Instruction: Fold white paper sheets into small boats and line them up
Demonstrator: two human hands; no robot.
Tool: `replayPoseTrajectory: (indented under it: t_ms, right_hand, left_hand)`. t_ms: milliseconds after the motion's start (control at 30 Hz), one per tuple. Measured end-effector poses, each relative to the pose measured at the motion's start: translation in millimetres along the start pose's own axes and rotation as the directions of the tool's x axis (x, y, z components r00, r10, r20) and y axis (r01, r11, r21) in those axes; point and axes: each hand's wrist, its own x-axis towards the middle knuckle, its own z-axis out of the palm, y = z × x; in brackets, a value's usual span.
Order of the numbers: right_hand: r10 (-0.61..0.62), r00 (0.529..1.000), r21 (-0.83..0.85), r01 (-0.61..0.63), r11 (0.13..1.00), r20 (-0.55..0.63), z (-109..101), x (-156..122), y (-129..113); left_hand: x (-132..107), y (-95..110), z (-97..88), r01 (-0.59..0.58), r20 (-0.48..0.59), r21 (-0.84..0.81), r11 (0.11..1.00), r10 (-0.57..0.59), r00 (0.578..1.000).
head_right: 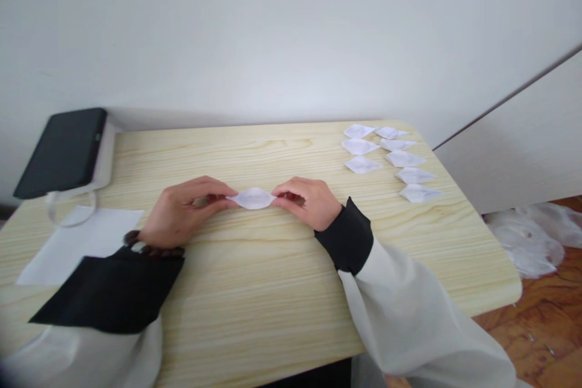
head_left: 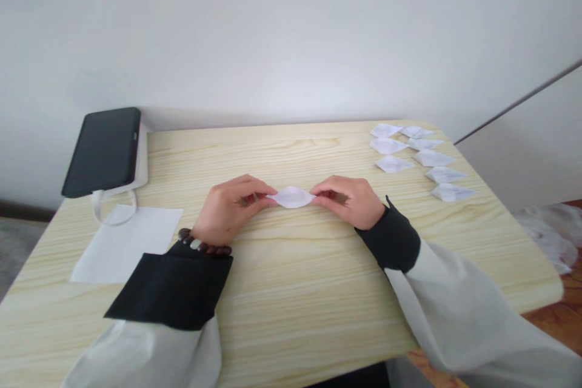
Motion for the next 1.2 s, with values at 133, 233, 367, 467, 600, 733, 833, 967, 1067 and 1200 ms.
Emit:
replayPoseTrajectory:
  t_ms: [133, 233, 367, 467, 600, 733, 833, 967, 1067, 1200]
  right_hand:
    - [-0.073, 0.995, -0.07, 0.068, 0.995, -0.068, -3.1, -0.3, -0.2]
    - [-0.098, 0.991, -0.089, 0.089, 0.992, -0.094, -2.2, 0.3, -2.7]
    - [-0.12, 0.988, -0.072, 0.113, 0.991, -0.094, 2.2, 0.7, -5.7]
    - [-0.123, 0.986, -0.087, 0.114, 0.99, -0.112, 6.8, 0.7, -7.3]
    - [-0.14, 0.984, -0.131, 0.125, 0.983, -0.114, 11.5, 0.6, -8.0]
    - [-0.144, 0.986, -0.195, 0.125, 0.973, -0.085, 13.4, 0.0, -7.0]
    - [-0.131, 0.986, -0.172, 0.112, 0.979, -0.1, 12.6, -0.5, -6.5]
    - [-0.113, 0.983, -0.125, 0.096, 0.988, -0.142, 8.5, -1.1, -6.7]
    - [-0.086, 0.984, -0.113, 0.069, 0.991, -0.154, 4.9, -2.3, -6.0]
    - [-0.02, 0.99, -0.085, 0.009, 0.996, -0.139, 1.9, -5.0, -1.5]
  left_hand:
    - [0.8, -0.9, -1.2, 0.021, 0.003, -0.091, 0.996, -0.02, 1.0]
    - [0.0, -1.7, -1.0, 0.025, 0.018, -0.146, 0.989, -0.023, 1.0]
    - [-2.4, -2.7, 2.5, 0.039, 0.018, -0.129, 0.991, -0.037, 0.999]
    - [-3.3, -1.9, 4.9, 0.025, 0.012, -0.092, 0.995, -0.024, 1.0]
    - [-2.6, 3.1, 4.4, 0.003, 0.001, -0.061, 0.998, -0.003, 1.0]
    - [-2.3, 7.1, 2.7, -0.016, 0.02, -0.015, 1.0, 0.016, 1.0]
    - [-2.7, 5.9, 2.5, -0.003, 0.014, -0.007, 1.0, 0.003, 1.0]
    - [-2.9, 1.7, 1.7, 0.014, 0.016, -0.013, 1.0, -0.014, 1.0]
    - [-3.1, -1.0, 0.5, 0.002, 0.043, 0.019, 1.0, -0.003, 0.999]
    - [-3.6, -4.1, -1.2, -0.015, 0.052, 0.033, 0.999, 0.013, 0.999]
